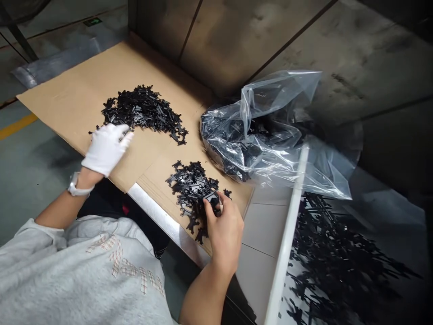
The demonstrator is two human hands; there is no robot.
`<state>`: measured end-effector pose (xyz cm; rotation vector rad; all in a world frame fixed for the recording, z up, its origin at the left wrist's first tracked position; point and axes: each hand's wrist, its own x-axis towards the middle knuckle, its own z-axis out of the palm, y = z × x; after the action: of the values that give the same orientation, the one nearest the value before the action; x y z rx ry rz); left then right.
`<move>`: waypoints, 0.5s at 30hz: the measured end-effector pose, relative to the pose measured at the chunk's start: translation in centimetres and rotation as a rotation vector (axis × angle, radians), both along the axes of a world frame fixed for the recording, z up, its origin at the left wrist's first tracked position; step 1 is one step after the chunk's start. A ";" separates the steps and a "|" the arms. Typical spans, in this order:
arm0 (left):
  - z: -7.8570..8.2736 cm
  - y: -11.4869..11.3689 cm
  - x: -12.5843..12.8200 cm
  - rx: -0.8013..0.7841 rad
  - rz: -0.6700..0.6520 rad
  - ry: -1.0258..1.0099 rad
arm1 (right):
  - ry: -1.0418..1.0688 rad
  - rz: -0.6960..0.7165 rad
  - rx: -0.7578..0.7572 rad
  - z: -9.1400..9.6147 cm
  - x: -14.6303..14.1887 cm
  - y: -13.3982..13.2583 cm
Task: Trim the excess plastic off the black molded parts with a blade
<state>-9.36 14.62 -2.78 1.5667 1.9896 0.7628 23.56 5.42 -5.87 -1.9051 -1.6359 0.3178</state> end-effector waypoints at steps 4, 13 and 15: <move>0.6 2.8 -3.0 -0.215 -0.122 0.641 | -0.029 -0.037 -0.078 0.4 0.0 0.0; 0.5 4.4 -3.7 -0.273 -0.350 0.870 | 0.005 -0.093 -0.078 2.3 0.0 -2.0; 0.8 5.0 -4.2 -0.301 -0.369 0.890 | 0.010 -0.090 -0.064 2.4 0.0 -2.3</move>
<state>-13.52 19.59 -1.93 2.1963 2.0936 -0.4558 23.56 3.13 -3.45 -2.0142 -1.5450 0.3458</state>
